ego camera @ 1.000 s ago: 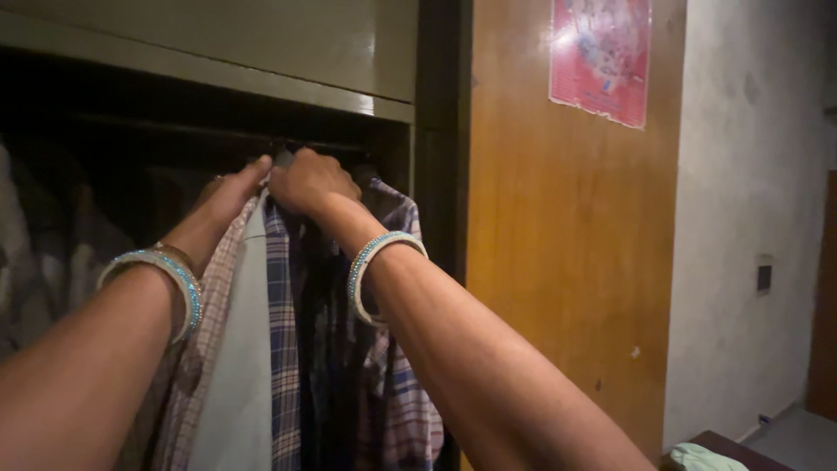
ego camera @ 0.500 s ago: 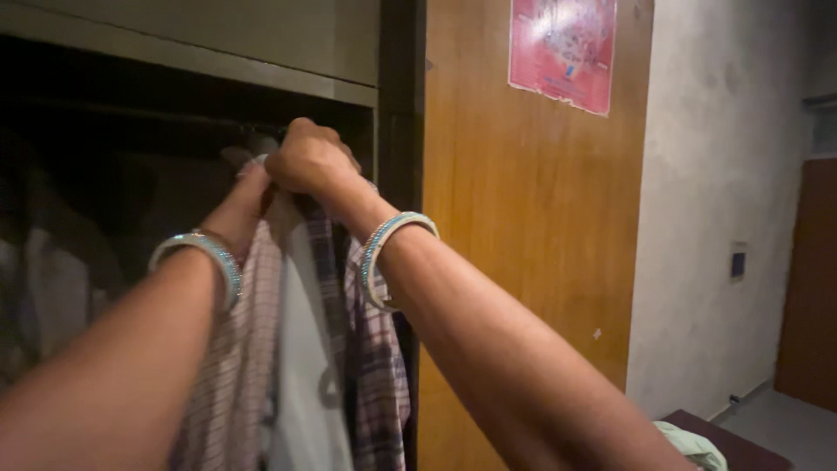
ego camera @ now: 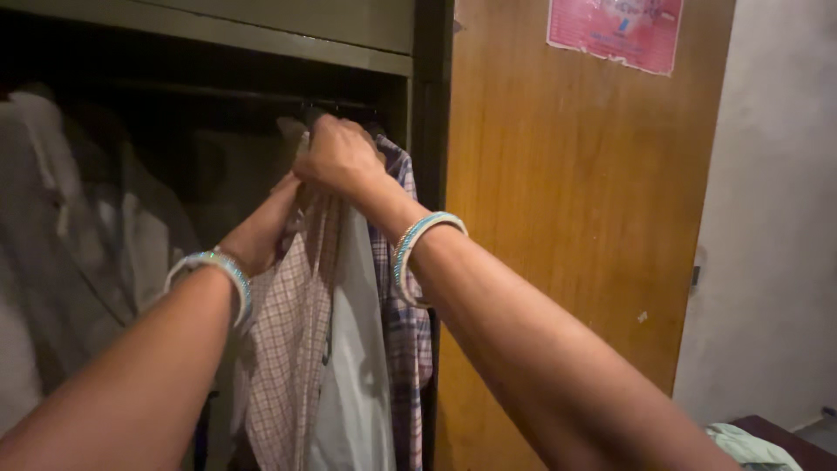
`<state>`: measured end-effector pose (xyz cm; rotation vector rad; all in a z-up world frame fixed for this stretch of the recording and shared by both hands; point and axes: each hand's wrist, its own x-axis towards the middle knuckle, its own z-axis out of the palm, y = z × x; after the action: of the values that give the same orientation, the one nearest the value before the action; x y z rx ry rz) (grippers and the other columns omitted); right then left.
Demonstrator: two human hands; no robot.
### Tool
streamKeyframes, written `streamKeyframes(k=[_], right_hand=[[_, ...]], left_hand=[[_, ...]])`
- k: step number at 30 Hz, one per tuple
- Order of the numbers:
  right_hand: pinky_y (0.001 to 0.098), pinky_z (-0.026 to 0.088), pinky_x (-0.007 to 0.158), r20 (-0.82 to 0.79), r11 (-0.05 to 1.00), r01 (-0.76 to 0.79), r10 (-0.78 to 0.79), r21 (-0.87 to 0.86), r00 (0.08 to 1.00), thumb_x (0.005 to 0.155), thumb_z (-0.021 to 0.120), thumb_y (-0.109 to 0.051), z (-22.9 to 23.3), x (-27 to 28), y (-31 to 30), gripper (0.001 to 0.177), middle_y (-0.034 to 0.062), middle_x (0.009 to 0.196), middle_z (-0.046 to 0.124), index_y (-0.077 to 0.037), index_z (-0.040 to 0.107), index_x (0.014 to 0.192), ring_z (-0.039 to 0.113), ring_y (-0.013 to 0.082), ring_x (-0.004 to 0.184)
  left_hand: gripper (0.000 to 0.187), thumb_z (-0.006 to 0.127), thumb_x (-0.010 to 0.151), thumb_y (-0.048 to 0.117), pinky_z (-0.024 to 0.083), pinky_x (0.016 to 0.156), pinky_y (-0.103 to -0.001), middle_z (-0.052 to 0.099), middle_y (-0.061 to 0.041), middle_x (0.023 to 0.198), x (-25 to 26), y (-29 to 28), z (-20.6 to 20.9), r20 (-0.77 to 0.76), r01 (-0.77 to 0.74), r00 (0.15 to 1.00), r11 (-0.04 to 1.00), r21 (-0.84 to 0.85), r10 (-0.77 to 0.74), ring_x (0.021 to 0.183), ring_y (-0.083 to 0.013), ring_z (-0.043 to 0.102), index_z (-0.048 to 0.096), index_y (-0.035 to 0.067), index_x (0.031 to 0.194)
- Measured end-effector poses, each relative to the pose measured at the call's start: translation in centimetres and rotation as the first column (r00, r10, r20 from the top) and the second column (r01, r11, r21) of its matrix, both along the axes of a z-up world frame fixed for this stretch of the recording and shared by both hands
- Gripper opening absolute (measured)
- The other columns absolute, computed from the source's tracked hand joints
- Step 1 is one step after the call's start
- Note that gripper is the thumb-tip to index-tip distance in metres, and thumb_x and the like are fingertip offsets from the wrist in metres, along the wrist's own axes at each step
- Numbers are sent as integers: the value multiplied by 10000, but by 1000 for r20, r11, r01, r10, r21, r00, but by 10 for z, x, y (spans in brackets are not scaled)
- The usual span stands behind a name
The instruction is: The person removes shirts from a wardrobe, then places them on a bed. They pick up shirts one at a time, put them on hangers, and return them to the wardrobe. The process is repeated for multiple shirts.
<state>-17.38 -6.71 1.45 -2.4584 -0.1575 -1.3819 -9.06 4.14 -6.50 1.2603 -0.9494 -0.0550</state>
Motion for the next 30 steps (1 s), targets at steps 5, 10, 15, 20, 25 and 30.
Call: streamKeyframes(k=[5,10,15,20,25,30], right_hand=[[716,316,1069,0,994,98,-98,-47,995,701,716,-213,-22,-11,34,412,209,1217,674,-70,722,1087,496,420,1318],[754,247,1101,-19,979,101,-107,-177,994,705,724,-255,-40,-23,47,344,202,1272,649,-83,771,999,474,424,1346],[690,375,1038,42,965,100,-93,-242,995,681,717,-252,-47,-26,37,326,183,1231,679,-88,776,957,554,401,1268],[479,564,936,71,965,11,8,-263,997,723,697,-307,-53,-29,20,332,232,1135,707,-47,767,916,667,419,1101],[435,557,964,71,937,-75,105,-342,992,771,658,-279,-72,-38,14,272,245,976,744,-65,792,871,713,388,1039],[456,559,913,109,943,-18,57,-333,992,733,683,-245,-102,-70,-9,249,254,941,733,-62,792,861,690,407,1010]], left_hand=[[610,486,992,447,406,1106,-372,629,-126,1450,75,36,-114,-218,-174,958,981,80,188,1311,-269,554,608,38,1427],[590,573,951,369,416,1105,-393,619,-119,1421,185,45,-199,-320,91,947,982,166,-33,1270,-256,582,569,15,1422],[544,603,1027,411,476,926,-499,700,-238,1204,182,33,-155,-51,-211,976,977,-11,210,1083,-464,617,664,-75,1264],[512,626,1045,501,513,924,-460,726,-192,1035,96,12,-64,111,-862,499,505,-34,859,995,-348,693,745,11,1133],[367,674,1019,394,484,947,-480,720,-213,1073,17,-1,-43,168,-847,410,442,-296,897,1051,-399,665,628,54,1149],[443,733,858,241,389,1014,-565,546,-229,1319,-42,-14,-63,344,-852,182,323,-412,921,1264,-447,470,599,53,1236]])
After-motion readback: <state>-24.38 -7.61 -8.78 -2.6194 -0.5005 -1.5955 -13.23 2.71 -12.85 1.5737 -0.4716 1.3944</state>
